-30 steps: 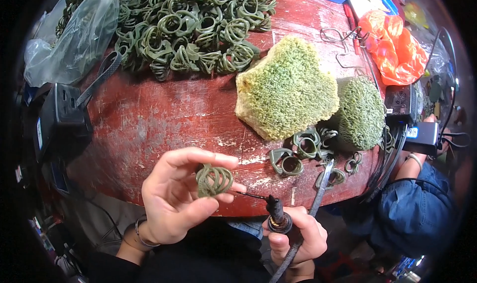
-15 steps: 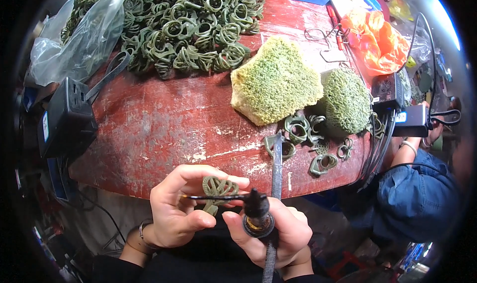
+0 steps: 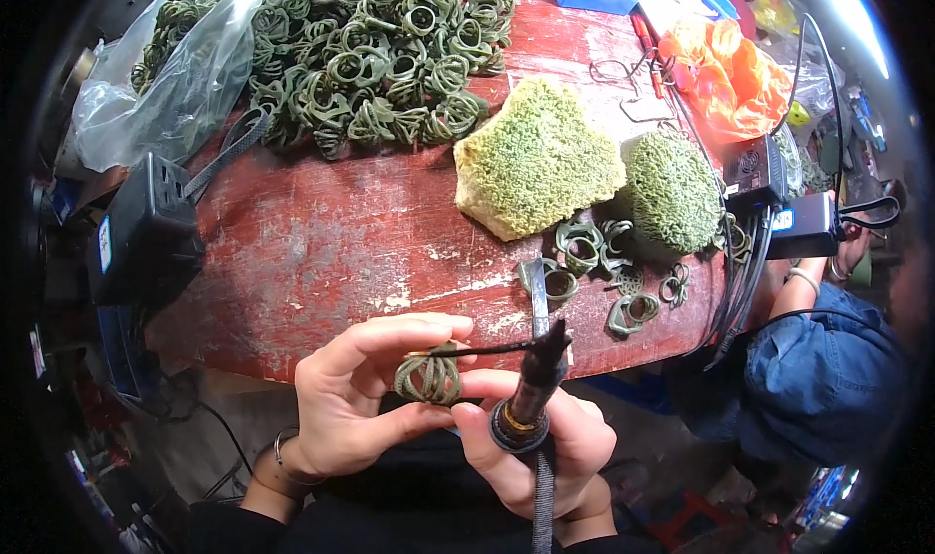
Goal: Using a wax welder tool to assemble or repair intricate green wax jewelry/candle molds on a production workbench.
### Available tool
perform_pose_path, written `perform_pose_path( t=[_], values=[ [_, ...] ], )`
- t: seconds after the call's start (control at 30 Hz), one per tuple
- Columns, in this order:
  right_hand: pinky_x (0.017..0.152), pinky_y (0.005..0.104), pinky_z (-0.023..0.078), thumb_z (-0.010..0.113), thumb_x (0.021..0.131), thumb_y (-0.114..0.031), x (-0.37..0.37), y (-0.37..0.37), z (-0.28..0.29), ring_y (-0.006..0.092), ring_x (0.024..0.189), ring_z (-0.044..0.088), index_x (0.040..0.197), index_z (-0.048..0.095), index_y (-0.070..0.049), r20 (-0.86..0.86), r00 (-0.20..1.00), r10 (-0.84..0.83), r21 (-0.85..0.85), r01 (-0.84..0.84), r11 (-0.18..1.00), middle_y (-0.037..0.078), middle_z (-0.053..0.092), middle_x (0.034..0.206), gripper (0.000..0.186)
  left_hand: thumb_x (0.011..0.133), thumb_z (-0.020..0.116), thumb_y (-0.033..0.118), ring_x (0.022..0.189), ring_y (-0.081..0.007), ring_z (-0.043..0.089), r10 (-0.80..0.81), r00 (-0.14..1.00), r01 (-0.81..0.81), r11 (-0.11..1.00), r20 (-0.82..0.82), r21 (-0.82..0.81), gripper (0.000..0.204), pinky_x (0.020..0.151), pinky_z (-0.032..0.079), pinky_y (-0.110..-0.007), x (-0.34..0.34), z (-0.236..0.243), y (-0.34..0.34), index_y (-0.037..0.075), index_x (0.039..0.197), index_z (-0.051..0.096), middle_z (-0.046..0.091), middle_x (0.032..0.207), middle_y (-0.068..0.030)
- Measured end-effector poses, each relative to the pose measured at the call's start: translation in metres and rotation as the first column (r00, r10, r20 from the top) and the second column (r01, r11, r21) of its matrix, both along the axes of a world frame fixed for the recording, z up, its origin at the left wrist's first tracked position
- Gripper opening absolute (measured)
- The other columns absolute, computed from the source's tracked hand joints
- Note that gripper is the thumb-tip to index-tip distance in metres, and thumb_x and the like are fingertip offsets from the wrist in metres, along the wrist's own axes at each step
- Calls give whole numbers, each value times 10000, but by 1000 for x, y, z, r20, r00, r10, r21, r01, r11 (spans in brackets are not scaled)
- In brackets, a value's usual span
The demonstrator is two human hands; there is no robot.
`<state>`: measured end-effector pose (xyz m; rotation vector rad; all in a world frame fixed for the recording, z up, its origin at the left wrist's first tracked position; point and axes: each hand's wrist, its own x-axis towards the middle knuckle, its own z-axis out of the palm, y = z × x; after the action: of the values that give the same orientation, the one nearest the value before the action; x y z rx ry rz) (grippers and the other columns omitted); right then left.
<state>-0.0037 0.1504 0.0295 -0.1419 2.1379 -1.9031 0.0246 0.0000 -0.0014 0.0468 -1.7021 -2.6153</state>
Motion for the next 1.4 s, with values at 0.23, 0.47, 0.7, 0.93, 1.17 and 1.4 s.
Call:
perform_pose_path(
  t=[0.23, 0.47, 0.7, 0.93, 1.17, 1.4],
  values=[
    [471, 170, 368, 670, 727, -23, 1, -3, 0, 25, 499, 464, 886, 632, 14, 57, 998, -14, -41, 17, 999, -5, 574, 629, 167, 693, 638, -126, 1100, -288, 503, 46, 997, -50, 997, -56, -64, 588, 894, 461, -356, -1, 0, 0, -49, 1208, 364, 473, 1191, -226],
    [473, 172, 387, 687, 707, -32, -2, -2, 3, 32, 501, 495, 864, 642, 2, 65, 997, 41, 63, -46, 997, 11, 587, 618, 167, 664, 652, -130, 1085, -275, 516, 73, 993, -95, 954, -89, -285, 505, 884, 459, -320, -4, 1, -7, -38, 1128, 474, 473, 1178, -208],
    [524, 195, 454, 684, 711, -45, -5, -2, 4, 70, 543, 578, 894, 634, -4, 82, 993, 87, 86, -94, 992, 44, 631, 671, 194, 651, 666, -129, 1011, -258, 553, 85, 972, -158, 925, -220, -344, 490, 867, 468, -324, -5, -8, -8, -43, 1096, 479, 492, 1139, -208],
    [545, 201, 472, 707, 695, -49, -6, -1, 5, 96, 597, 625, 901, 623, -11, 32, 993, 116, 92, -118, 989, 66, 648, 700, 226, 632, 668, -116, 935, -257, 593, 215, 909, -374, 798, -358, -472, 458, 770, 493, -311, -9, -4, 0, -30, 1058, 522, 566, 1049, -194],
    [570, 190, 459, 694, 720, -33, -1, -4, 6, 69, 616, 590, 864, 611, -5, 197, 978, 65, 17, -70, 997, 59, 641, 725, 169, 689, 695, -44, 999, -243, 561, 214, 958, -270, 896, -189, -353, 651, 736, 476, -261, -5, 0, -4, -46, 1236, 343, 504, 1176, -209],
    [670, 244, 470, 649, 738, 20, 3, -3, -5, 129, 745, 600, 903, 603, 18, 96, 994, 42, -112, -31, 993, 99, 632, 826, 172, 653, 730, -39, 1033, -212, 538, -42, 998, 44, 997, 36, -69, 675, 864, 460, -327, 6, 6, -16, -57, 1227, 376, 513, 1153, -195]
  ],
)
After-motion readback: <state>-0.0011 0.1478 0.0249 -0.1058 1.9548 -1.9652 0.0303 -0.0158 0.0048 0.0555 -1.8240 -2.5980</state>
